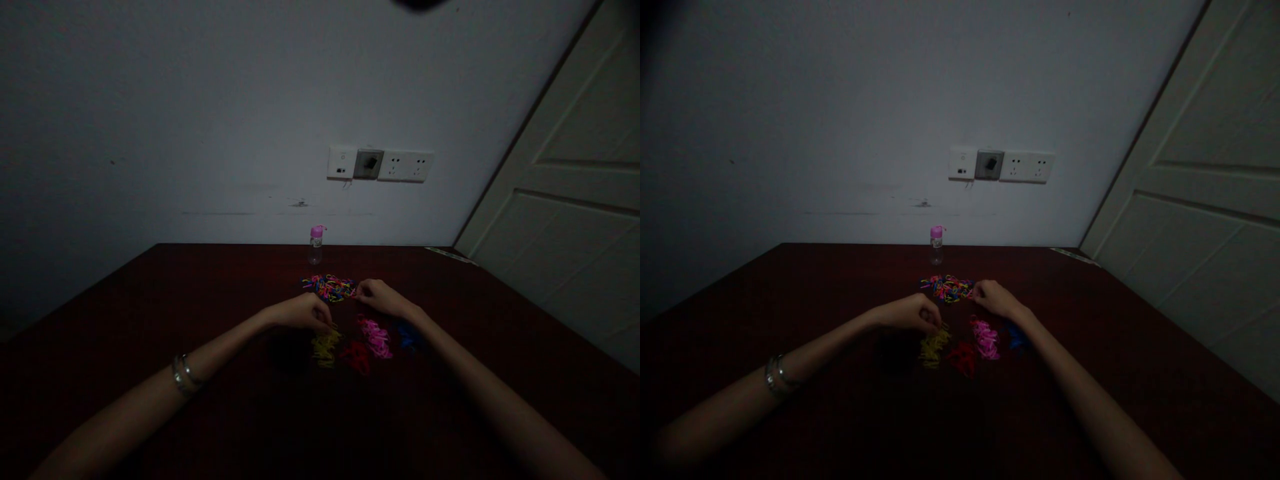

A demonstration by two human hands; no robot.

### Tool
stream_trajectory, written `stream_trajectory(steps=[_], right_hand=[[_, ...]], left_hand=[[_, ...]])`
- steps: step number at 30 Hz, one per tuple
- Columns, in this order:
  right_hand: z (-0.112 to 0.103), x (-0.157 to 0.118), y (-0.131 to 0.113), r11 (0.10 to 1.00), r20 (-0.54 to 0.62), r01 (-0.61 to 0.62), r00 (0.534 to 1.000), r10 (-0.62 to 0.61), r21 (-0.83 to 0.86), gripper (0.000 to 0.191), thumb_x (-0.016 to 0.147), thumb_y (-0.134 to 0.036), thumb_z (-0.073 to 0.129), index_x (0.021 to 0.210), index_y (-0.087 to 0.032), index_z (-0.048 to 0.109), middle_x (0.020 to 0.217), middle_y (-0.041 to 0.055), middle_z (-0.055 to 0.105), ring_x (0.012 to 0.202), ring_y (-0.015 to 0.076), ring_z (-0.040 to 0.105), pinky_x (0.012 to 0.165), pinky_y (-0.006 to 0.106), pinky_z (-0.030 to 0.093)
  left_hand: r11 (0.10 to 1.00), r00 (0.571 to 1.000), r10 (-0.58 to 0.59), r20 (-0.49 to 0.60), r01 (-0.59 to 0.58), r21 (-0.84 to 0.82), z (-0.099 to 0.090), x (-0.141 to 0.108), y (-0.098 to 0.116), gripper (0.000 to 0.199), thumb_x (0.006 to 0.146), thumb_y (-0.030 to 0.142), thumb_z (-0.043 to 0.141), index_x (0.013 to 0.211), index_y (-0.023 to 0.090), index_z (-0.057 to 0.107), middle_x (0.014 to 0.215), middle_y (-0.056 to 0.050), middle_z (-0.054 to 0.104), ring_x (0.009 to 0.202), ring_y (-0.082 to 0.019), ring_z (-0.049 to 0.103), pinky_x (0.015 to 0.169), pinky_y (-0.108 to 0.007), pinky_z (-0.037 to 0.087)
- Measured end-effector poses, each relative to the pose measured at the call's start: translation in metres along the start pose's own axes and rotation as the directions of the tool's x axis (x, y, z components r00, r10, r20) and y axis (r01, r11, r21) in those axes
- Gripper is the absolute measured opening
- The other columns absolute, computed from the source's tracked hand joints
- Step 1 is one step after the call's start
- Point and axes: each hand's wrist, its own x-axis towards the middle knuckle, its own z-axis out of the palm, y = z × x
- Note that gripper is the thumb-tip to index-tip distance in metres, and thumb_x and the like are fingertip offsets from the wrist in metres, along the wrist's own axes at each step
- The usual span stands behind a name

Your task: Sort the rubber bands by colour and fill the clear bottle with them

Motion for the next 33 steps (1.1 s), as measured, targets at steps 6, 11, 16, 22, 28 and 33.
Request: stream_trajectory(steps=[6,11,16,22,28,33], right_hand=[[-0.004,0.0,0.005,0.999,0.027,0.036,0.999,-0.035,-0.022,0.013,0.073,-0.019,0.047,0.075,-0.014,0.059,0.075,0.0053,0.061,0.065,0.0129,0.053,0.061,0.023,0.037],[-0.036,-0.011,-0.005,0.992,0.161,0.054,0.984,-0.072,0.116,0.017,0.073,-0.024,0.046,0.077,-0.012,0.058,0.074,0.0045,0.06,0.065,0.0126,0.051,0.06,0.022,0.038],[-0.064,-0.03,-0.039,0.969,0.4,0.023,0.908,-0.123,0.246,0.019,0.069,-0.025,0.049,0.078,-0.012,0.06,0.065,0.0009,0.056,0.056,0.0096,0.047,0.052,0.021,0.036],[-0.064,-0.036,-0.064,0.957,0.505,0.011,0.848,-0.162,0.288,0.015,0.065,-0.016,0.049,0.075,-0.014,0.06,0.063,-0.0007,0.054,0.054,0.0082,0.046,0.051,0.02,0.035],[-0.07,-0.04,-0.061,0.95,0.47,-0.014,0.872,-0.14,0.311,0.016,0.066,-0.017,0.048,0.077,-0.013,0.06,0.063,-0.0003,0.055,0.056,0.0085,0.048,0.052,0.02,0.036],[-0.057,-0.053,-0.06,0.959,0.465,0.004,0.874,-0.142,0.284,0.014,0.067,-0.016,0.049,0.077,-0.013,0.059,0.064,0.0,0.056,0.056,0.0085,0.047,0.05,0.019,0.036]], left_hand=[[0.998,0.992,-0.046,-0.117,0.039,-0.058,-0.004,0.011,-0.012,0.022,0.07,0.03,0.059,0.076,0.01,0.066,0.061,0.0,0.057,0.054,-0.007,0.046,0.05,-0.016,0.033],[0.991,0.991,0.001,-0.132,0.017,0.133,0.015,0.031,-0.006,0.019,0.07,0.026,0.058,0.08,0.012,0.066,0.058,0.001,0.055,0.051,-0.007,0.045,0.046,-0.017,0.029],[0.95,0.989,0.024,-0.148,0.023,0.313,0.029,0.047,0.008,0.018,0.07,0.026,0.059,0.084,0.016,0.065,0.067,0.0,0.059,0.056,-0.008,0.049,0.047,-0.017,0.028],[0.933,0.981,0.075,-0.178,-0.006,0.361,0.032,0.054,0.008,0.013,0.07,0.022,0.056,0.078,0.016,0.064,0.066,0.001,0.058,0.055,-0.008,0.047,0.047,-0.019,0.028],[0.941,0.984,0.063,-0.169,-0.003,0.338,0.033,0.056,0.006,0.013,0.068,0.018,0.055,0.077,0.016,0.064,0.066,0.001,0.058,0.055,-0.008,0.047,0.049,-0.019,0.028],[0.952,0.983,0.049,-0.18,0.008,0.304,0.033,0.055,0.003,0.021,0.069,0.028,0.06,0.087,0.016,0.063,0.068,0.001,0.059,0.057,-0.009,0.048,0.048,-0.018,0.028]])
